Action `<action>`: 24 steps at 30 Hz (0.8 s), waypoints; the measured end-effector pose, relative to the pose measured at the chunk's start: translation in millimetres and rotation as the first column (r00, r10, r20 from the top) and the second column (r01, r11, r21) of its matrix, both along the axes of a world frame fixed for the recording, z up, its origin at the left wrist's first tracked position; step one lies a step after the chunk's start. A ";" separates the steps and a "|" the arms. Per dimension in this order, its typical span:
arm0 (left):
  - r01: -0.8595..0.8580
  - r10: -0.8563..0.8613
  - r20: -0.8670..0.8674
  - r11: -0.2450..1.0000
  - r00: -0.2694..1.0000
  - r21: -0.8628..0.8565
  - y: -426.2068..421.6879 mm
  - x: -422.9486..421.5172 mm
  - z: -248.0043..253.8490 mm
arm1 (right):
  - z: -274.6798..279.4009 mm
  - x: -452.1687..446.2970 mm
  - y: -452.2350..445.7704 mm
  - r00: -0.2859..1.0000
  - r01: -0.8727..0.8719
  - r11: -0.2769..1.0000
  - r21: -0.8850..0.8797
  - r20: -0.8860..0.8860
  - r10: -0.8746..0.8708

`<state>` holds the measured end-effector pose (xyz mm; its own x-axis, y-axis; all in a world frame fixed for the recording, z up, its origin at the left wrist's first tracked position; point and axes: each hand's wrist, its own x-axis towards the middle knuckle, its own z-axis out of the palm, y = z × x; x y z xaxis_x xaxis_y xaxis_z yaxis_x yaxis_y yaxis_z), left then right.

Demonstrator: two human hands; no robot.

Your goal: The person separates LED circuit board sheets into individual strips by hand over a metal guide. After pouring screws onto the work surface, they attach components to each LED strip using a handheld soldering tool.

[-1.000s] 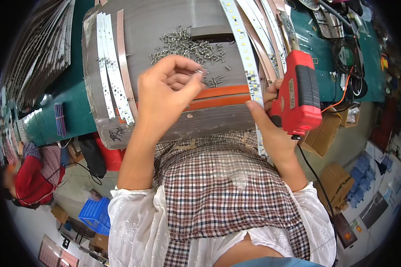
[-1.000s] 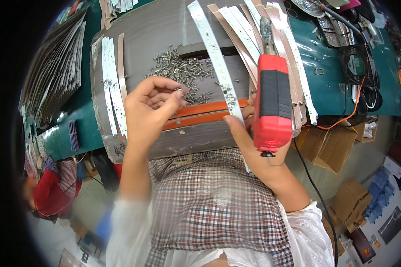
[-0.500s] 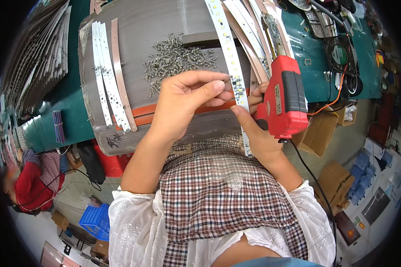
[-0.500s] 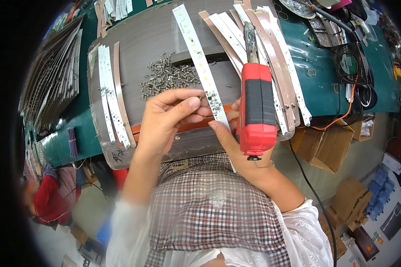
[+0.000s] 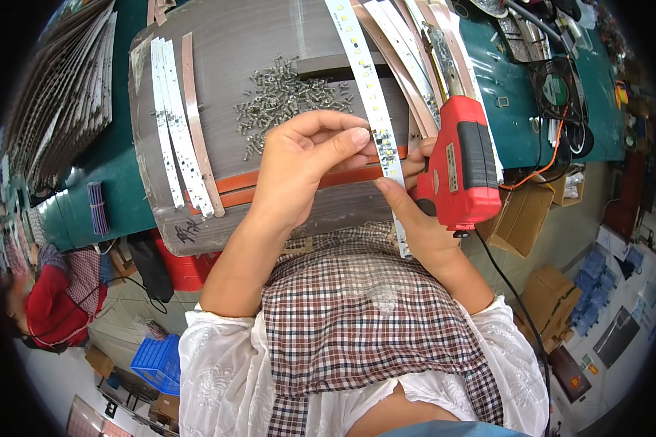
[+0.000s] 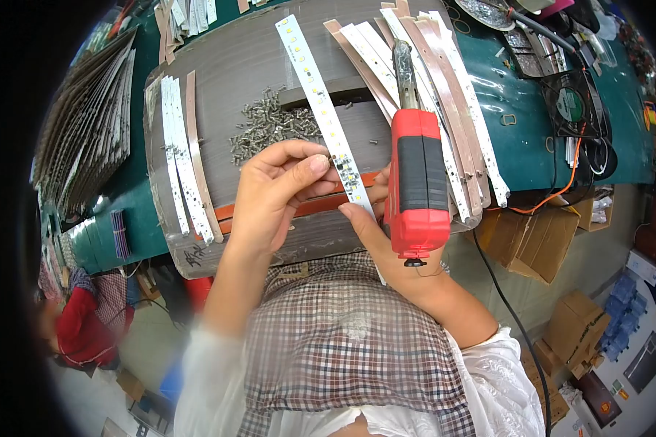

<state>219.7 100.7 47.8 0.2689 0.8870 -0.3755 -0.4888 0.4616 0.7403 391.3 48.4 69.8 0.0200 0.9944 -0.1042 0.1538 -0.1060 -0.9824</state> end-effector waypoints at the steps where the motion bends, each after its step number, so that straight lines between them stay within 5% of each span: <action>1: 0.002 -0.002 -0.005 1.000 1.000 -0.002 0.1 0.0 -0.3 | 0.2 0.2 -0.2 1.000 -0.002 1.000 -0.006 -0.003 0.002; 20: 0.101 -0.099 -0.055 0.995 0.994 0.020 10.6 -6.8 2.3 | 3.7 -1.3 -2.2 0.996 -0.015 0.998 -0.056 -0.084 0.010; 24: 0.045 -0.039 -0.091 0.997 0.995 0.061 6.2 -0.6 2.5 | -3.7 -2.6 -4.7 0.996 0.014 0.999 0.048 0.091 -0.018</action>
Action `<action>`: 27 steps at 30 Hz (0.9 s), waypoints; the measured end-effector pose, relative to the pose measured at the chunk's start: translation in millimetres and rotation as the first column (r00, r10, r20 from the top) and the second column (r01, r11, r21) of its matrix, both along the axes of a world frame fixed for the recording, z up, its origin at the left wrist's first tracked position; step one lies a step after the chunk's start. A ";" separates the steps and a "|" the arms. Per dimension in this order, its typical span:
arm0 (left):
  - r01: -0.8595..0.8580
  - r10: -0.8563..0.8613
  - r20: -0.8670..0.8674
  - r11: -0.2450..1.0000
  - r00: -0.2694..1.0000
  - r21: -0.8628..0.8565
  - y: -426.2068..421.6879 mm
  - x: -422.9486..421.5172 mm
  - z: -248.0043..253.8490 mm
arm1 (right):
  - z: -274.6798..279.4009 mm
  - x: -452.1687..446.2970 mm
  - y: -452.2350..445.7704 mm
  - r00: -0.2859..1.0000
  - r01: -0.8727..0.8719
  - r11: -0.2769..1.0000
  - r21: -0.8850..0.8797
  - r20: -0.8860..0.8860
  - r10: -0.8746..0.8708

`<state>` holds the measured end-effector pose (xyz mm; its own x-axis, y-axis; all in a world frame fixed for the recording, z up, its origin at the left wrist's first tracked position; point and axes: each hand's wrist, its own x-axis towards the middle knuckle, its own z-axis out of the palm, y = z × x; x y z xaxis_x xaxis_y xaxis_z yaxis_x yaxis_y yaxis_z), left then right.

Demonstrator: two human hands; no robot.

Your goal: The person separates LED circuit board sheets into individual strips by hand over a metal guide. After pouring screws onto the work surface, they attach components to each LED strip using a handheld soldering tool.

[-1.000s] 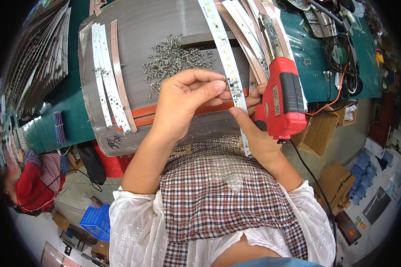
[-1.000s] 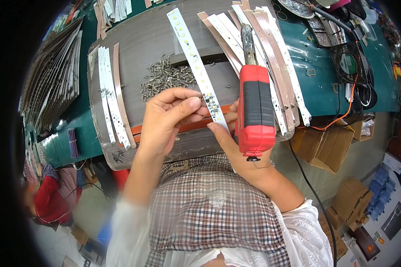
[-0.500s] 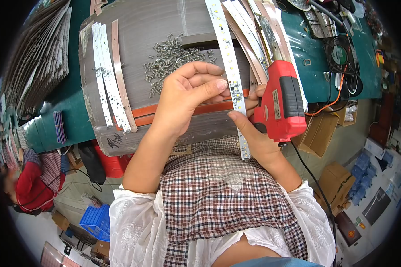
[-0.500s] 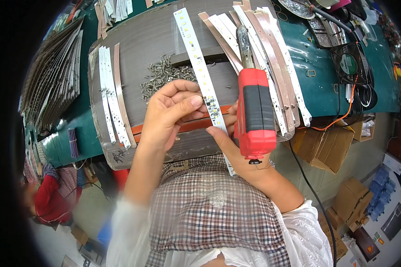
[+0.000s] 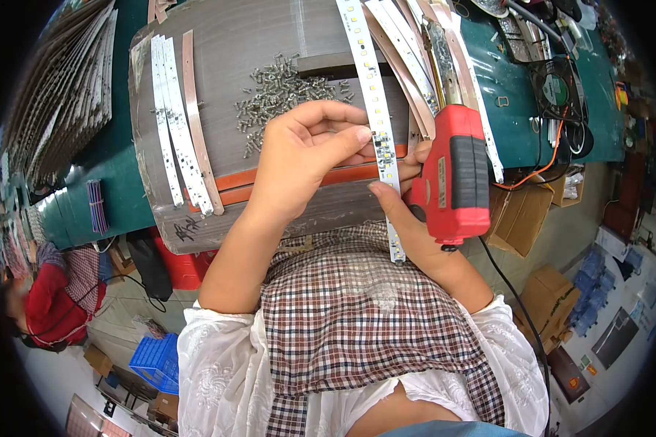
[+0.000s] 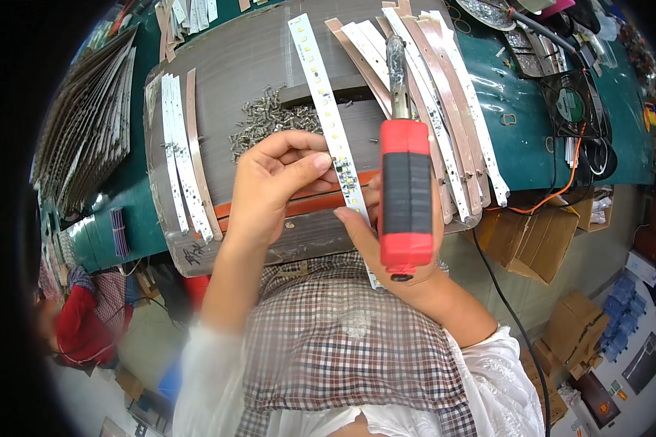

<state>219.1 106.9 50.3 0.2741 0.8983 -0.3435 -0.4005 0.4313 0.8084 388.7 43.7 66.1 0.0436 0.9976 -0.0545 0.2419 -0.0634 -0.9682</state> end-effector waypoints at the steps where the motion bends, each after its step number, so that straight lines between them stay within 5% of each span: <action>1: -0.018 0.018 -0.004 1.000 1.000 0.005 -1.5 1.8 0.1 | -5.1 1.7 -1.2 0.993 -0.011 0.999 0.052 0.115 0.005; 4: -0.059 0.059 -0.018 0.998 0.998 0.014 -3.6 6.2 0.3 | -23.0 6.8 -6.1 0.964 0.010 0.996 0.089 0.264 -0.033; 13: -0.084 0.093 -0.258 0.995 0.962 0.046 11.6 9.4 -17.5 | -27.5 2.8 -5.6 0.954 0.062 0.967 0.246 0.269 -0.129; 18: -0.021 0.093 -0.550 0.991 0.830 0.135 22.1 13.1 -40.0 | -1.9 22.9 -21.6 0.954 -0.084 0.989 0.118 0.297 0.046; 19: -0.037 0.112 -0.548 0.989 0.829 0.146 21.9 13.9 -40.6 | 4.1 28.5 -22.4 0.926 -0.096 0.990 0.102 0.373 0.051; 22: -0.053 0.151 -0.579 0.982 0.801 0.183 21.7 14.5 -37.3 | 23.1 32.6 -37.9 0.985 0.103 0.984 -0.143 0.151 -0.081; 27: 0.015 0.169 -0.628 0.961 0.760 0.276 17.5 10.9 -33.4 | -4.8 62.4 -61.2 0.951 0.008 0.986 -0.167 0.305 0.044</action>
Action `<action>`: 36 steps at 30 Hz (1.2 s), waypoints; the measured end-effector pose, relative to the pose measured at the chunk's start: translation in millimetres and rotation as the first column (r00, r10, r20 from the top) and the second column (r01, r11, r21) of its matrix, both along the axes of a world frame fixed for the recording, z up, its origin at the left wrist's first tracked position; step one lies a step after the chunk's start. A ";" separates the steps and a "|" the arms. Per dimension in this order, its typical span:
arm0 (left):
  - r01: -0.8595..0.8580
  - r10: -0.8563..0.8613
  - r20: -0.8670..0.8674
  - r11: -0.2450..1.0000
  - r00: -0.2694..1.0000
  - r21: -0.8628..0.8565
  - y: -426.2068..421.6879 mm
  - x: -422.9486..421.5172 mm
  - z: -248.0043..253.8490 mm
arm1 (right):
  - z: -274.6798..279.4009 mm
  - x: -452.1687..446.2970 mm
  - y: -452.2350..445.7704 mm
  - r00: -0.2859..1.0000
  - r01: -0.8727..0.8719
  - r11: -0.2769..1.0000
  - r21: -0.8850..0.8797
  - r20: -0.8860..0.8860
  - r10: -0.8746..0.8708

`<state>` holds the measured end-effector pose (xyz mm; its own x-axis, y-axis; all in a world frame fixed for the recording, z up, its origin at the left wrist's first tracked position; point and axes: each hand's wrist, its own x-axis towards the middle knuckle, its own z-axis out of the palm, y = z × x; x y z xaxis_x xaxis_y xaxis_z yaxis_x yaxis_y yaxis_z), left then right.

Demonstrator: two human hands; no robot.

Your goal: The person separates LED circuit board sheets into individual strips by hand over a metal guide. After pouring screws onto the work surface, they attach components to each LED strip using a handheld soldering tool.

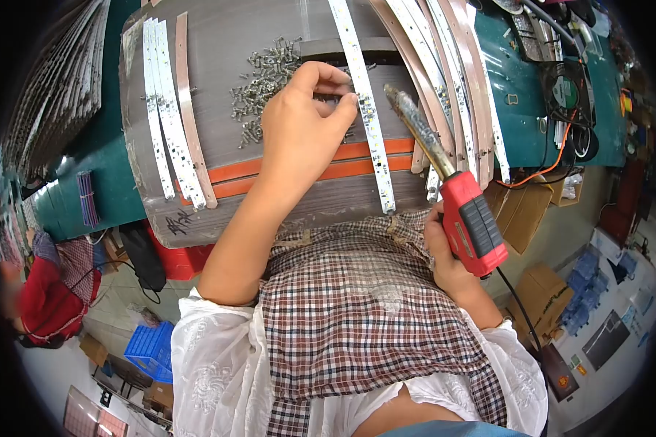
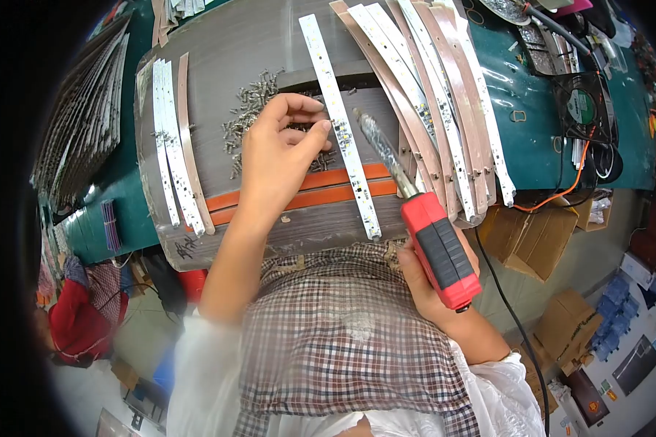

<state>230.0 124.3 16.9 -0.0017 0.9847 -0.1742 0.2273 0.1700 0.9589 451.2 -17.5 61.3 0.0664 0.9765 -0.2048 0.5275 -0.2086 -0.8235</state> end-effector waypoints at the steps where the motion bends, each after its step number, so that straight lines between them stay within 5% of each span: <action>1: 0.003 -0.003 0.015 1.000 1.000 0.002 -0.4 0.3 -1.2 | -2.5 0.9 -1.3 1.000 -0.017 1.000 0.013 0.001 0.017; 7: -0.002 0.002 0.018 1.000 1.000 0.016 -0.4 2.8 -6.3 | -14.5 -2.7 3.5 0.990 -0.137 0.972 0.191 0.065 0.127; 36: 0.010 0.006 -0.141 0.993 0.990 0.115 -1.7 4.7 -3.9 | -16.4 -9.3 11.4 0.995 -0.101 0.983 0.151 0.041 0.096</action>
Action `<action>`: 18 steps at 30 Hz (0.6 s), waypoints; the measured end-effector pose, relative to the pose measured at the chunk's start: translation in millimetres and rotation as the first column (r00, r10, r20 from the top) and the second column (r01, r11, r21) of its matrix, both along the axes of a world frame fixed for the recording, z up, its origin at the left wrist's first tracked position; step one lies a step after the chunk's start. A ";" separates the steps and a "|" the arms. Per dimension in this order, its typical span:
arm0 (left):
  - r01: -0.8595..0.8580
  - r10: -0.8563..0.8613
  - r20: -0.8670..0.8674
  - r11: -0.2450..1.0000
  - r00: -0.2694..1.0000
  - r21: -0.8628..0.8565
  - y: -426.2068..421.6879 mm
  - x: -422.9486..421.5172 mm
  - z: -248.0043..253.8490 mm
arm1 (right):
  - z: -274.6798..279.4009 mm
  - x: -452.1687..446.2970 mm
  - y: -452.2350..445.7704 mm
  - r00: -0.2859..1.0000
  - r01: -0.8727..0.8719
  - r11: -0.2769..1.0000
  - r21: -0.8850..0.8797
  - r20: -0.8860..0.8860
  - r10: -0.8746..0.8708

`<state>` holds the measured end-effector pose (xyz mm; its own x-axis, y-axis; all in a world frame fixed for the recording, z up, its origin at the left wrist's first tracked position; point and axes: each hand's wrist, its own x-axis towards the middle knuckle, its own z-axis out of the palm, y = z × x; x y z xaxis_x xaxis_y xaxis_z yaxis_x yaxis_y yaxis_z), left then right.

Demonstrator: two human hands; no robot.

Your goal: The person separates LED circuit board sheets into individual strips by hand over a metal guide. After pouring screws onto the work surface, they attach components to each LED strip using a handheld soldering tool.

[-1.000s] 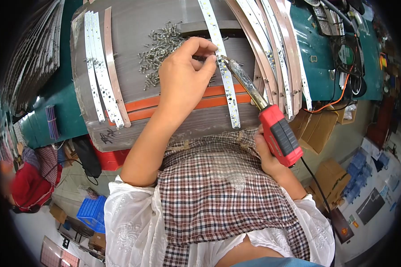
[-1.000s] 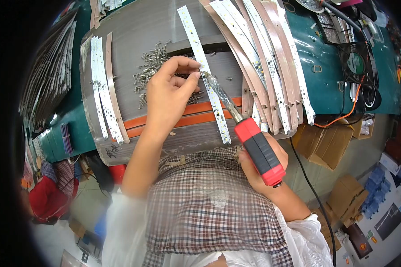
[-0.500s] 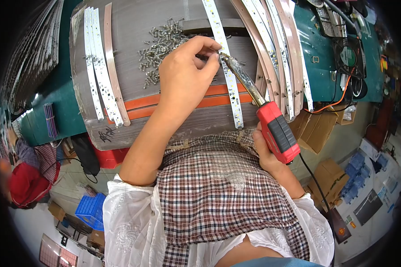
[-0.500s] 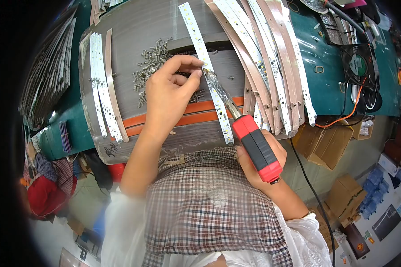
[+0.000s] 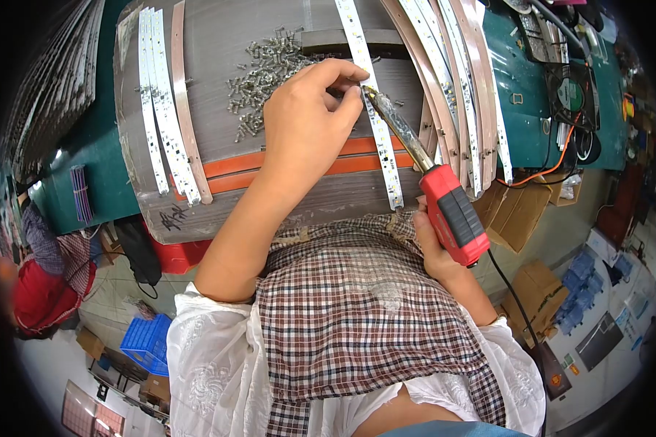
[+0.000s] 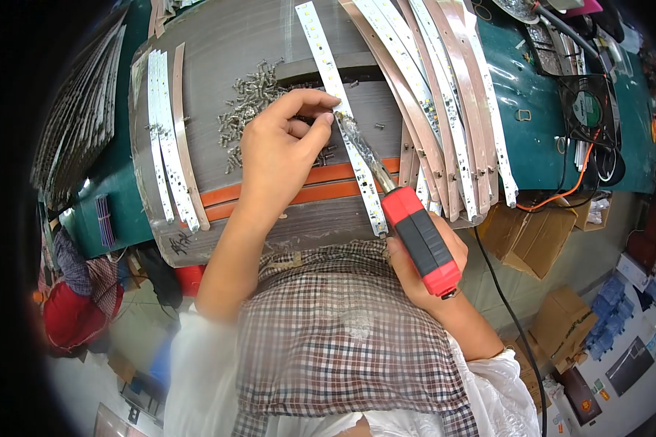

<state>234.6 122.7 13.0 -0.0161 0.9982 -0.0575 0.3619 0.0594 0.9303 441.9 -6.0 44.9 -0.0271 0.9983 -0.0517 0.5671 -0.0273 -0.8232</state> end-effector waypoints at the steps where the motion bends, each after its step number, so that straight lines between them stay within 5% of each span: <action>1: 0.000 0.000 -0.005 1.000 1.000 -0.002 0.1 0.0 0.0 | -0.6 0.3 -0.4 1.000 0.002 1.000 -0.001 0.002 -0.002; 10: -0.004 0.004 -0.026 1.000 1.000 -0.003 0.3 0.3 -0.7 | 1.2 -0.5 3.2 0.999 -0.029 0.998 0.063 0.031 0.027; 18: -0.013 0.013 -0.007 0.999 1.000 -0.030 -0.3 0.7 3.5 | 11.9 14.9 -9.6 0.996 -0.016 0.998 -0.061 0.086 0.022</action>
